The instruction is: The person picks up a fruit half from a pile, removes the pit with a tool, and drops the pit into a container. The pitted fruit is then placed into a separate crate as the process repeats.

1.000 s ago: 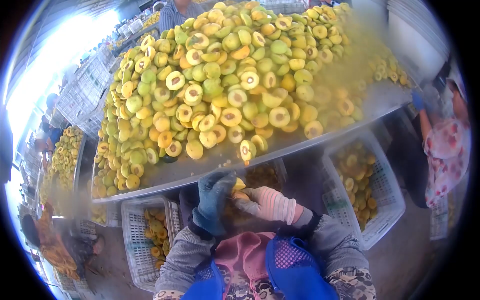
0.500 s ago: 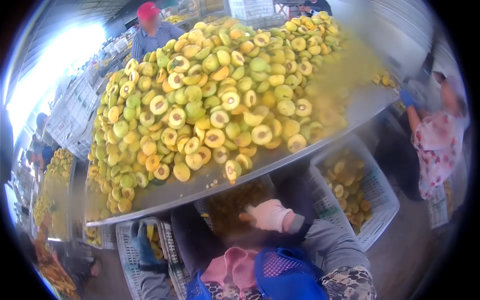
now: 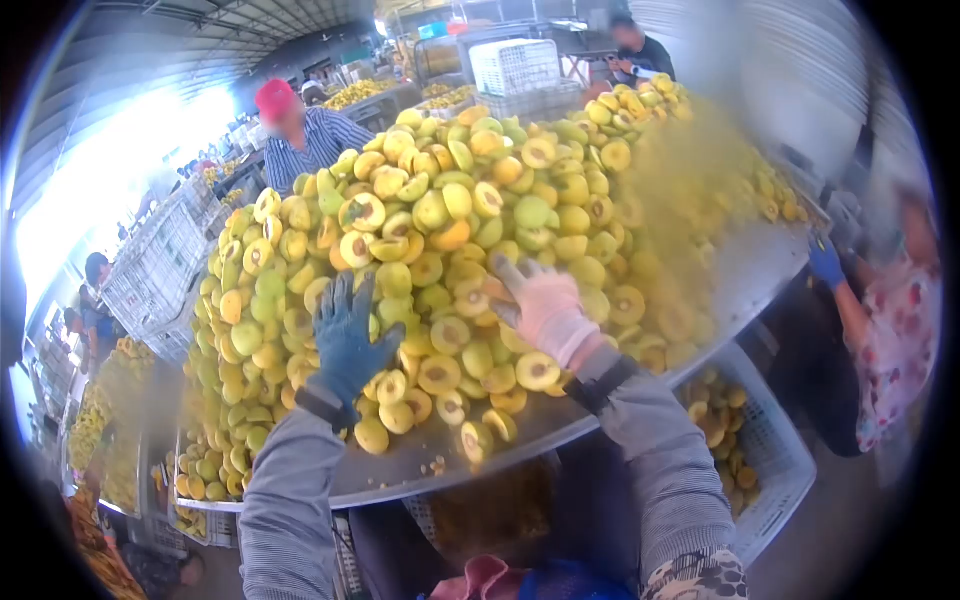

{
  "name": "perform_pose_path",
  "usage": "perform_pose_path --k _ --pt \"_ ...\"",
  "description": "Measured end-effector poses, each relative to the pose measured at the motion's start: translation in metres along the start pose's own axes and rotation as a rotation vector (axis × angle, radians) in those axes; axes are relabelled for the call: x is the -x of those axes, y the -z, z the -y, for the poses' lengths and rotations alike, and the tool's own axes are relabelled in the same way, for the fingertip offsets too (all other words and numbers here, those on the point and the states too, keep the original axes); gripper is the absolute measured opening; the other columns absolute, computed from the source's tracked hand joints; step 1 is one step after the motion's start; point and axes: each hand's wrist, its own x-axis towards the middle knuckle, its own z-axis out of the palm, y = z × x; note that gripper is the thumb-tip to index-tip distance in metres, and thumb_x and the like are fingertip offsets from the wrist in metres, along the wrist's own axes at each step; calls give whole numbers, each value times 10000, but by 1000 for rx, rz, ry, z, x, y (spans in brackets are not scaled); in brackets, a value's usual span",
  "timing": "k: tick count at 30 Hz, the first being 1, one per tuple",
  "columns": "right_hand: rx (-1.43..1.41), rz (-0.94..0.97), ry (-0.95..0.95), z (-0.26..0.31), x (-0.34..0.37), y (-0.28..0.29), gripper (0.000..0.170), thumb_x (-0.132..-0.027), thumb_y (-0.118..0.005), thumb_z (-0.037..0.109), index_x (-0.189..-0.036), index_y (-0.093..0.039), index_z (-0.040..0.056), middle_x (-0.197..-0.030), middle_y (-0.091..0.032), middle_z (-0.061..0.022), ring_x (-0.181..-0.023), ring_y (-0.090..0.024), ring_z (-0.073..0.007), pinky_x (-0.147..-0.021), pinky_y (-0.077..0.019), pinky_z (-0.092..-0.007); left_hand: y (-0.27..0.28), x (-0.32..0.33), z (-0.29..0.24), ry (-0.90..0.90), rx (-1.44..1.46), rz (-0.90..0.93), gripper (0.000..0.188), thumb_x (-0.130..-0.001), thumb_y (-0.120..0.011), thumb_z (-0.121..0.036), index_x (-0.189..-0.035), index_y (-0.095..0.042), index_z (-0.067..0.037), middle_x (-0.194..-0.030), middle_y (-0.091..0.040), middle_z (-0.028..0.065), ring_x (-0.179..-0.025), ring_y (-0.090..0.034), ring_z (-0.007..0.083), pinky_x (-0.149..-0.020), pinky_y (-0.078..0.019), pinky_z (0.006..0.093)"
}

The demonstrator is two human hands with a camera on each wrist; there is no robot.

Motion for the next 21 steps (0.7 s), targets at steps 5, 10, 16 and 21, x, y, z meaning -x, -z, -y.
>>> perform_pose_path --k 5,10,16,21 --pt "113 -171 150 9 -102 -22 522 -853 -666 412 -1308 -538 190 -1167 -584 -107 -1076 -563 -337 -863 -445 -490 -13 -86 39 14 -101 -38 932 -781 -678 -592 -1520 -312 -157 -1504 -348 249 -1384 -312 449 -1096 -251 597" --pt "148 -70 159 32 -181 -59 440 -856 -636 477 -1223 -614 235 -1213 -576 -112 -1123 -533 -339 -936 -414 -500 -28 -156 59 111 -25 160 954 -758 -673 -669 -1525 -309 -233 -1536 -331 221 -1416 -307 431 -1128 -252 573" --pt "284 26 -57 33 -218 -76 373 -861 -600 494 -1190 -627 319 -1216 -602 -110 -1181 -506 -419 -983 -414 -539 -45 -191 65 180 -2 271 916 -756 -660 -690 -1517 -338 -297 -1582 -287 170 -1463 -249 399 -1148 -237 579" --pt "172 235 42 12 -216 -96 472 -875 -572 496 -1303 -543 299 -1243 -615 -118 -1160 -570 -339 -978 -454 -503 -25 -173 51 249 -3 445 793 -738 -684 -685 -1407 -523 -290 -1599 -250 157 -1463 -247 390 -1140 -242 588"
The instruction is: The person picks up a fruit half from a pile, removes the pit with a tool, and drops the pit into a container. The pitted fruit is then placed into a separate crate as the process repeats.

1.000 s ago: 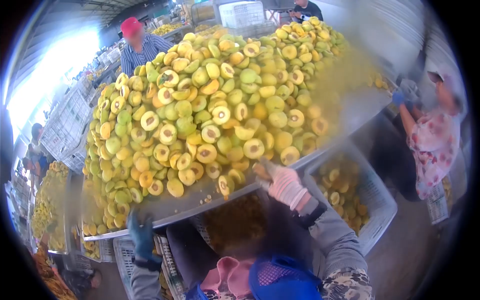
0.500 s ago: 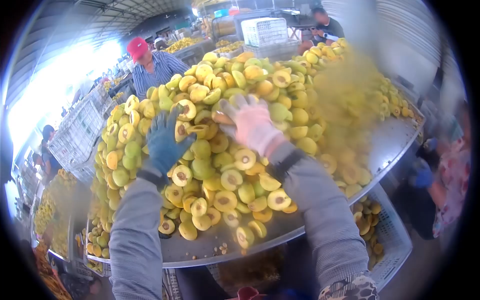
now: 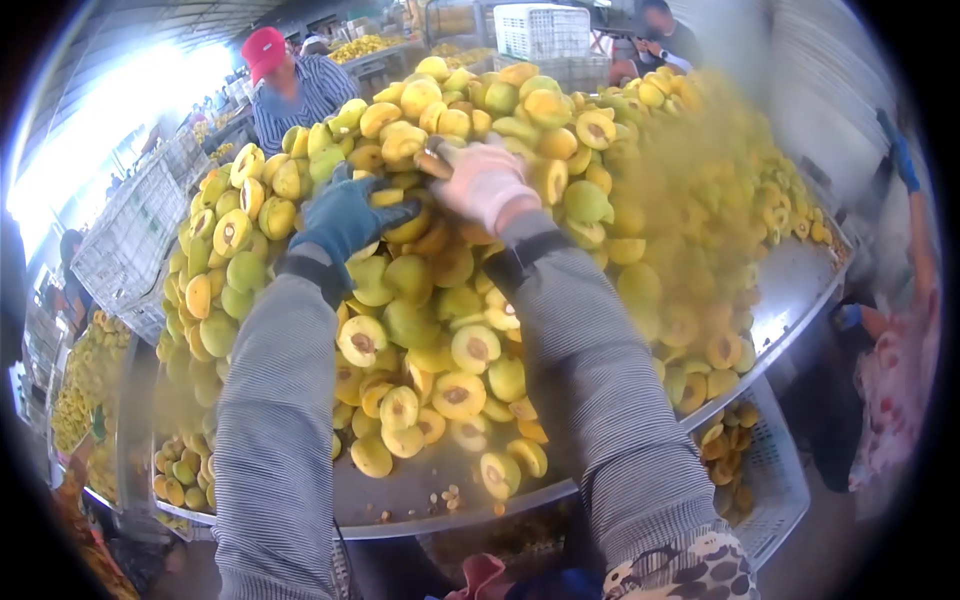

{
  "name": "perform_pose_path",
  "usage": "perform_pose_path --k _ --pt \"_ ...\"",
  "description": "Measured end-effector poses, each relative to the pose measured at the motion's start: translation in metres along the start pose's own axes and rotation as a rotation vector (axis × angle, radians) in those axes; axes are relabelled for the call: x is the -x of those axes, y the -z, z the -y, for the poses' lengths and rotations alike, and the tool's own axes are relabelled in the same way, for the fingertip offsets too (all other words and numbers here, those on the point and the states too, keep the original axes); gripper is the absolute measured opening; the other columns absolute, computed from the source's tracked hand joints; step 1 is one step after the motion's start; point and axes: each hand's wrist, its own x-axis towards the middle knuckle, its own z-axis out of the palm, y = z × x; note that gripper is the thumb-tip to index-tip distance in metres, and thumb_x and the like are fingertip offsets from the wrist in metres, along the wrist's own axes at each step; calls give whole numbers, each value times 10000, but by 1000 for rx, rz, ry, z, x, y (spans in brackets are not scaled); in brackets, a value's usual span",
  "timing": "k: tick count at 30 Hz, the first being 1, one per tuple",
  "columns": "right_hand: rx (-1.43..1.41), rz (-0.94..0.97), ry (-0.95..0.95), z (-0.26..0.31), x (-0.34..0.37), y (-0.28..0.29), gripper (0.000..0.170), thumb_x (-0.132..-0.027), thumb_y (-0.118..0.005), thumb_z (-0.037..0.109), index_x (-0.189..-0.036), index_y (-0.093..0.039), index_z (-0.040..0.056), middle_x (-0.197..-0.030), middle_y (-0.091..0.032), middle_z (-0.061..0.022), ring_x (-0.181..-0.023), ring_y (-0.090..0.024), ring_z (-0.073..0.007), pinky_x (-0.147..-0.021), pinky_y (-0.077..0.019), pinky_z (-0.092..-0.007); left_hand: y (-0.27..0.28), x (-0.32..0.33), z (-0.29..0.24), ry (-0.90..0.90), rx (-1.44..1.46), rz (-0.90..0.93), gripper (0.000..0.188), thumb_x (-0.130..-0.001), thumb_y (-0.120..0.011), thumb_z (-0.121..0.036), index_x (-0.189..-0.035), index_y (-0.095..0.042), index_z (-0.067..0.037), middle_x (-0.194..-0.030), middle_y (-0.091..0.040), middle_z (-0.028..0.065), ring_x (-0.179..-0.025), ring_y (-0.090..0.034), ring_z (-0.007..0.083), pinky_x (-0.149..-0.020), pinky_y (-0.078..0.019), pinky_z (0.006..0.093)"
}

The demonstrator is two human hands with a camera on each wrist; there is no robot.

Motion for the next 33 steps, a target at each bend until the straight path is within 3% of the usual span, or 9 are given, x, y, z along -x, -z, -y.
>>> perform_pose_path --k 6,9,12,16,22,26,29,32,33 --pt "-199 150 -276 32 61 -2 500 -843 -604 478 -1305 -559 294 -1165 -660 -97 -1134 -581 -365 -938 -481 -464 -35 54 18 -50 19 -132 747 -703 -719 -656 -1335 -600 -276 -1609 -197 169 -1450 -258 397 -1126 -219 633" --pt "-163 40 -273 46 93 -1 512 -851 -586 505 -1325 -551 315 -1156 -665 -116 -1158 -564 -378 -939 -478 -473 -51 94 16 -3 28 -184 737 -701 -733 -600 -1343 -580 -271 -1606 -194 150 -1463 -221 367 -1119 -173 676" --pt "-135 183 -300 63 100 12 513 -860 -541 537 -1338 -524 353 -1238 -644 -54 -1165 -582 -310 -913 -451 -525 -53 120 20 -63 -144 -143 733 -684 -777 -546 -1335 -584 -270 -1502 -346 164 -1394 -330 344 -1140 -169 647" --pt "-312 215 -315 81 121 11 534 -869 -542 555 -1367 -505 368 -1215 -654 -45 -1169 -565 -324 -911 -439 -539 -53 143 20 -71 -424 -56 714 -756 -705 -574 -1383 -521 -287 -1491 -362 143 -1383 -329 339 -1119 -145 695" --pt "-103 163 -212 123 176 -8 554 -840 -611 515 -1369 -508 386 -1294 -538 -12 -1220 -497 -276 -902 -421 -579 -83 204 28 18 -186 124 721 -773 -681 -597 -1397 -499 -283 -1535 -326 142 -1417 -296 349 -1109 -177 696" --pt "-136 135 -141 137 202 -21 573 -822 -631 505 -1367 -515 366 -1280 -534 -32 -1201 -486 -295 -918 -403 -608 -114 253 47 46 15 -15 692 -777 -669 -572 -1389 -514 -289 -1475 -425 106 -1394 -335 335 -1105 -233 649" --pt "-78 186 -83 150 225 -22 556 -825 -621 522 -1348 -546 349 -1292 -536 -38 -1237 -468 -282 -932 -393 -607 -122 273 62 109 79 105 703 -768 -661 -588 -1388 -517 -289 -1439 -479 105 -1347 -413 339 -1090 -303 576" --pt "-46 266 -13 155 234 -11 546 -832 -609 532 -1343 -552 347 -1287 -536 -45 -1248 -460 -273 -949 -376 -628 -137 301 77 83 177 83 717 -727 -723 -574 -1348 -574 -249 -1236 -638 78 -1269 -484 355 -1001 -414 495" --pt "-83 269 -4 156 236 -7 535 -830 -613 533 -1326 -569 338 -1299 -532 -55 -1250 -459 -275 -990 -335 -655 -136 307 79 84 132 194 712 -739 -703 -585 -1355 -562 -257 -1288 -602 91 -1255 -504 354 -1017 -404 492"
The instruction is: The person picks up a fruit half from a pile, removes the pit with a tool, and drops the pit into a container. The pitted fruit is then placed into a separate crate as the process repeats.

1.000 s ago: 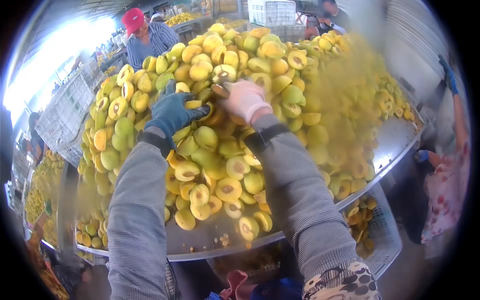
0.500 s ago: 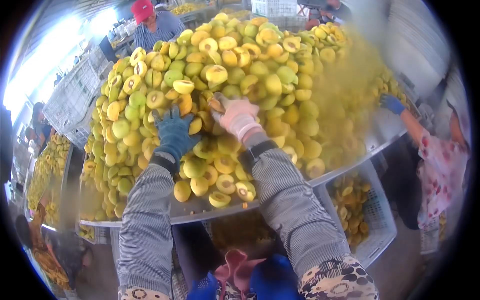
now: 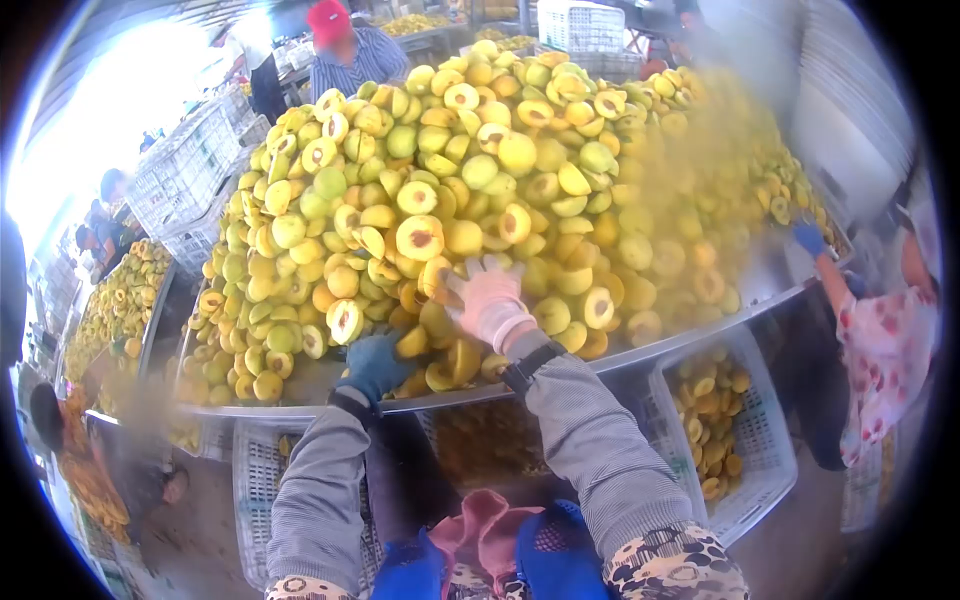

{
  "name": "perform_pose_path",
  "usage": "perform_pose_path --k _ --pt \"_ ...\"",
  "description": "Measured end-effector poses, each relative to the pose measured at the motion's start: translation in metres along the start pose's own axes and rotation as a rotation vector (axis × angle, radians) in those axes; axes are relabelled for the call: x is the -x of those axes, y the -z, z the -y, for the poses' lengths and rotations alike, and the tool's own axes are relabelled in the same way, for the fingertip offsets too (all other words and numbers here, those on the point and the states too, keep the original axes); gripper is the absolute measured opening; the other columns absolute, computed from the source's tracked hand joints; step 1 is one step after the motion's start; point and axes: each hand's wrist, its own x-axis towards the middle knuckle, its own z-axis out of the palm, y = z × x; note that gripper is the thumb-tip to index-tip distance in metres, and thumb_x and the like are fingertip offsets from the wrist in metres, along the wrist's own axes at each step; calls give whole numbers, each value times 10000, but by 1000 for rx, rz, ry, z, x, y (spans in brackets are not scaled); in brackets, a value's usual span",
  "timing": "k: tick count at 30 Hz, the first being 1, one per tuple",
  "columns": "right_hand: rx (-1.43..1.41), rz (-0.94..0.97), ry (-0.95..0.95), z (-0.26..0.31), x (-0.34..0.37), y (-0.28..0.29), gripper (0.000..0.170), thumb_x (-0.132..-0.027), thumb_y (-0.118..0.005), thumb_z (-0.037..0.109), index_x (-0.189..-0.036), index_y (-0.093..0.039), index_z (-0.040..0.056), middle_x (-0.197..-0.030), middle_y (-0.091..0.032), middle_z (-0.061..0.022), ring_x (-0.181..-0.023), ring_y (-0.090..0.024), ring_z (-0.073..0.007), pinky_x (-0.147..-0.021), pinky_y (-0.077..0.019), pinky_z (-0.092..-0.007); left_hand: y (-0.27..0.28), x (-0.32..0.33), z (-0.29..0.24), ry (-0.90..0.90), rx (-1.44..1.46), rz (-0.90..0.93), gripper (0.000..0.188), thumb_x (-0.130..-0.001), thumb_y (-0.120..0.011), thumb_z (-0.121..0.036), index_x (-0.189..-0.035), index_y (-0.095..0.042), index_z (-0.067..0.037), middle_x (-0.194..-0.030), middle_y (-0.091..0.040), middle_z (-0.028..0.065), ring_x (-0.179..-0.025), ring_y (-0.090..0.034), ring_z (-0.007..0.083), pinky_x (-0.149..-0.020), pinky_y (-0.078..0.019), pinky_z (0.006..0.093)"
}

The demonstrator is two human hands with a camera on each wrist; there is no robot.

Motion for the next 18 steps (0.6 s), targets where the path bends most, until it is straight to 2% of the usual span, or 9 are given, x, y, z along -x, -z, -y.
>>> perform_pose_path --k 2,4,8,11,12,15,16,17,18 --pt "46 -1 61 3 7 -6 513 -851 -583 534 -1325 -561 340 -1324 -522 -59 -1270 -449 -272 -1024 -282 -678 14 13 -1 28 -102 213 704 -763 -663 -609 -1369 -537 -274 -1393 -530 116 -1229 -542 352 -1051 -383 485" --pt "61 19 112 8 18 -6 497 -849 -593 536 -1303 -580 334 -1383 -488 -87 -1296 -433 -288 -1071 -209 -692 8 21 10 -23 -145 59 703 -751 -679 -611 -1348 -559 -260 -1367 -553 115 -1226 -547 346 -1034 -400 506" --pt "70 56 183 4 36 -21 545 -827 -635 534 -1331 -565 340 -1446 -425 -125 -1314 -420 -321 -1092 -162 -692 5 42 34 -166 -134 -246 698 -738 -726 -577 -1316 -587 -210 -1324 -588 106 -1216 -563 316 -1003 -444 500" --pt "63 132 189 1 33 -15 542 -822 -629 542 -1317 -596 324 -1449 -429 -156 -1356 -394 -322 -1110 -185 -663 38 57 45 -27 203 -31 635 -750 -742 -535 -1252 -633 -163 -1304 -602 102 -1194 -582 298 -1001 -468 442" --pt "61 137 186 -1 32 -13 530 -826 -646 525 -1311 -605 314 -1455 -427 -148 -1339 -415 -328 -1127 -230 -587 41 62 48 -4 166 -166 514 -767 -751 -470 -1150 -678 -136 -1190 -647 118 -1093 -625 303 -924 -504 401" --pt "-256 55 154 -15 38 6 531 -820 -680 493 -1307 -616 290 -1462 -429 -141 -1304 -456 -338 -1102 -320 -496 58 64 69 217 158 -445 406 -774 -749 -451 -1006 -715 -120 -1034 -675 122 -968 -649 313 -843 -516 417" --pt "-359 -126 156 -20 47 12 495 -828 -695 446 -1291 -632 284 -1407 -502 -135 -1231 -519 -360 -1055 -390 -441 58 62 80 253 122 -500 387 -777 -748 -445 -978 -717 -116 -1003 -674 122 -946 -648 313 -825 -514 421" --pt "-341 -257 131 -21 60 26 479 -838 -708 373 -1291 -636 233 -1300 -587 -154 -1162 -569 -366 -1012 -430 -449 54 57 92 286 86 -552 371 -779 -747 -440 -950 -719 -113 -971 -672 121 -924 -647 314 -806 -513 425" --pt "-441 -339 155 -25 72 34 478 -840 -713 320 -1287 -631 173 -1182 -632 -164 -1066 -614 -352 -951 -467 -424 51 51 100 316 50 -605 356 -781 -746 -434 -923 -721 -109 -939 -671 120 -902 -646 314 -788 -511 428"
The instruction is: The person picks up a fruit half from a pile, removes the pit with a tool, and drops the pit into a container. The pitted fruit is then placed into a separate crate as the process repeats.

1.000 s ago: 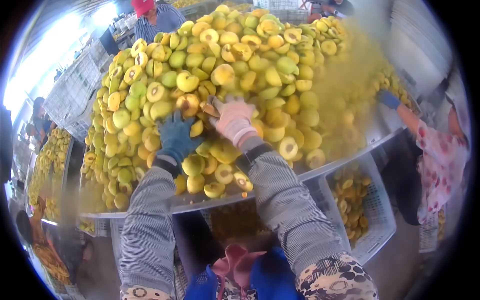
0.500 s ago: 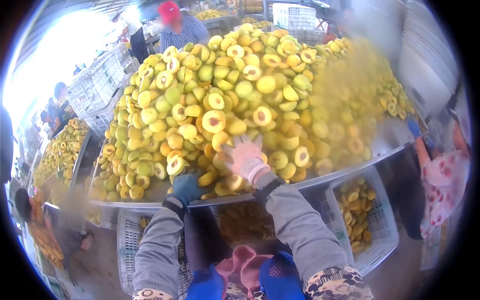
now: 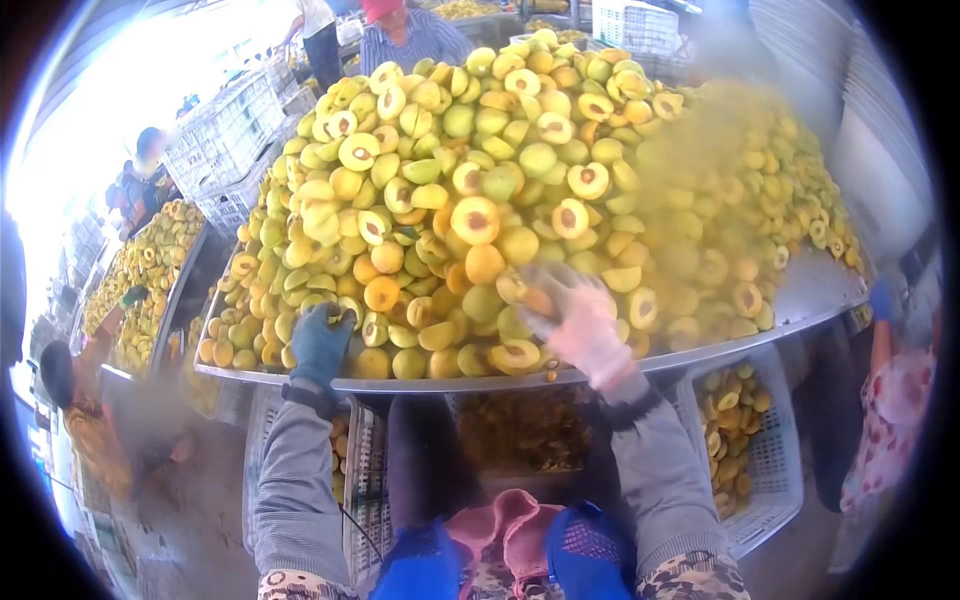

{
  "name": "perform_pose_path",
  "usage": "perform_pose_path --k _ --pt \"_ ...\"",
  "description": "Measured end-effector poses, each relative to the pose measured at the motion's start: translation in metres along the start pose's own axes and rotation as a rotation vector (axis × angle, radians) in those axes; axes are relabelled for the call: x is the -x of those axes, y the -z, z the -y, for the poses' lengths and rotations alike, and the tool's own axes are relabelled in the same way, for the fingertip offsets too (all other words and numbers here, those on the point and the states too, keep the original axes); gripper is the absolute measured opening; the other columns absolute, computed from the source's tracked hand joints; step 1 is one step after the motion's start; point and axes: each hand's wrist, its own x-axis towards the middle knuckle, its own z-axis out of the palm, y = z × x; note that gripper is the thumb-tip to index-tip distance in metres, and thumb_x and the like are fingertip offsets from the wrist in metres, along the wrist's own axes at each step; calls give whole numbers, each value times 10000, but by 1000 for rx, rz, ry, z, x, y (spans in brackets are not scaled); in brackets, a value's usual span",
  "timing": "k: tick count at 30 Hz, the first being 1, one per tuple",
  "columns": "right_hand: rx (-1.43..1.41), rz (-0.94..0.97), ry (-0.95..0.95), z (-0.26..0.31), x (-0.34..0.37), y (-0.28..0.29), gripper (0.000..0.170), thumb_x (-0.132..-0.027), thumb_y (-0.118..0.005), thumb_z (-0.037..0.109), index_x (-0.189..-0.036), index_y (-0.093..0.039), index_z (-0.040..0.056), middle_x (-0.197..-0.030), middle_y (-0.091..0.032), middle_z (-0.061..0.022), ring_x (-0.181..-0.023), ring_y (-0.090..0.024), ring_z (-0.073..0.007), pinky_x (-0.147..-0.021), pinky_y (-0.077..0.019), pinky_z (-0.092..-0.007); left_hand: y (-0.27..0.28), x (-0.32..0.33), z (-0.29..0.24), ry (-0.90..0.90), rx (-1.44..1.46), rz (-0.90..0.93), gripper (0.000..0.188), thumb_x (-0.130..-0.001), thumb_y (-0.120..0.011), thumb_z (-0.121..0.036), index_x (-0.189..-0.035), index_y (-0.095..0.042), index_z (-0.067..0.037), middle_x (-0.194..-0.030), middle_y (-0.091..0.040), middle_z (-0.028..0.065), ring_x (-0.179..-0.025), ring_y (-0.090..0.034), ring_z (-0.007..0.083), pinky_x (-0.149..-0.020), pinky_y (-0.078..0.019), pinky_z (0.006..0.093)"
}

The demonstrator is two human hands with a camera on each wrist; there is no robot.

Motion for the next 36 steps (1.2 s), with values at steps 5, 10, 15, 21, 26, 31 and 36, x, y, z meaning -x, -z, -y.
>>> perform_pose_path --k 5,10,15,21,26,31,36 --pt "-278 -38 -243 5 66 27 504 -841 -718 204 -1303 -586 53 -899 -691 -164 -815 -678 -340 -736 -525 -368 -24 -11 -56 -172 131 279 475 -796 -740 -444 -1104 -683 -87 -1018 -702 120 -925 -680 300 -830 -529 394" --pt "-385 68 -379 11 132 28 492 -819 -721 172 -1263 -604 -4 -789 -692 -155 -732 -716 -257 -684 -541 -333 -46 -32 -100 -130 -146 633 541 -805 -679 -475 -1193 -639 -100 -1110 -693 145 -1002 -668 343 -869 -524 435" --pt "-260 158 -495 18 156 32 576 -840 -703 308 -1311 -563 7 -895 -702 -196 -842 -697 -361 -743 -540 -395 -71 -29 -81 -55 -75 523 406 -819 -649 -387 -1110 -659 -104 -1126 -686 148 -1037 -655 366 -852 -520 485" --pt "-424 184 -411 22 147 17 553 -859 -681 335 -1294 -573 11 -942 -693 -228 -908 -675 -398 -772 -527 -422 -22 18 -83 413 1378 431 356 -757 -773 -134 -1048 -622 5 -940 -673 101 -773 -670 182 -564 -531 290" --pt "-485 210 -262 53 122 16 470 -895 -648 346 -1263 -590 58 -898 -677 -242 -875 -663 -417 -722 -524 -430 -9 83 -110 -539 590 -209 508 -716 -829 -175 -1129 -580 -14 -1061 -654 148 -884 -664 293 -720 -555 362" --pt "-507 153 -192 60 126 11 493 -928 -622 378 -1308 -555 70 -838 -684 -206 -769 -669 -402 -640 -518 -436 24 134 -160 -255 967 129 321 -968 -626 -176 -1214 -531 6 -1126 -651 130 -918 -648 187 -793 -558 308" --pt "-366 132 -162 63 135 15 540 -936 -616 402 -1343 -522 60 -776 -669 -207 -718 -661 -394 -605 -510 -442 24 155 -185 -209 1300 258 395 -992 -598 -260 -1274 -516 5 -1110 -646 138 -950 -637 193 -826 -545 317"
